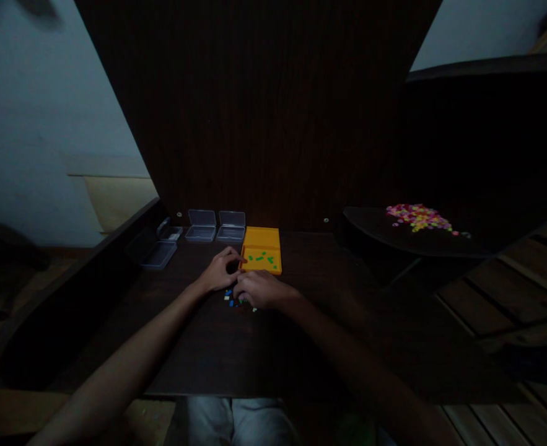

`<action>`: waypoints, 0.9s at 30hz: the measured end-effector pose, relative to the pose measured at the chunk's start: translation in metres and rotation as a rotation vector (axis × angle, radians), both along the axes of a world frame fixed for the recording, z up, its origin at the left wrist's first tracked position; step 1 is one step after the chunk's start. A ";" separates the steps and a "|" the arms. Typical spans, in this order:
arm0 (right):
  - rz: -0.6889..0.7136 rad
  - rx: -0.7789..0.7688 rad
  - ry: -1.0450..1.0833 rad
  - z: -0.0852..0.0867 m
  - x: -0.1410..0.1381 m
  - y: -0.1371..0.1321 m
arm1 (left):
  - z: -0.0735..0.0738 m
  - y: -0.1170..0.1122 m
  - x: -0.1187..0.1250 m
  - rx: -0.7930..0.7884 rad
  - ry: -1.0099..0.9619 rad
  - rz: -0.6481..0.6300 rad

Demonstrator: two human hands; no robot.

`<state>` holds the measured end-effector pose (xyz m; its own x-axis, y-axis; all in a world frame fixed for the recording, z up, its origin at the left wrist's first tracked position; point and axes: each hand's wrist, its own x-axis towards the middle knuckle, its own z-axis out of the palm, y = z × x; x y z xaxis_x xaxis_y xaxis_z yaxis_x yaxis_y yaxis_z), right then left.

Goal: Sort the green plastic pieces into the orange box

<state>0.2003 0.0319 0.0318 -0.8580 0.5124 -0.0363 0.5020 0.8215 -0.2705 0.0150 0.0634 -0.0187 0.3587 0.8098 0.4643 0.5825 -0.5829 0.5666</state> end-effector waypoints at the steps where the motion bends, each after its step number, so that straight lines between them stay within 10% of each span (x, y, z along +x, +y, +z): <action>1: -0.004 -0.004 0.014 -0.002 0.000 0.000 | 0.000 0.000 0.000 -0.012 0.005 -0.008; 17: -0.291 -0.059 0.663 0.004 0.030 0.020 | 0.008 -0.007 0.007 0.232 0.014 0.039; 27: -0.580 -0.674 1.099 -0.010 0.028 0.026 | 0.017 -0.018 0.029 0.361 -0.145 -0.038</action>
<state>0.2285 0.0576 0.0218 -0.2856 0.9499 0.1270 -0.0015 0.1321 -0.9912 0.0443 0.0455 -0.0015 0.2948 0.5729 0.7647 0.4859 -0.7790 0.3963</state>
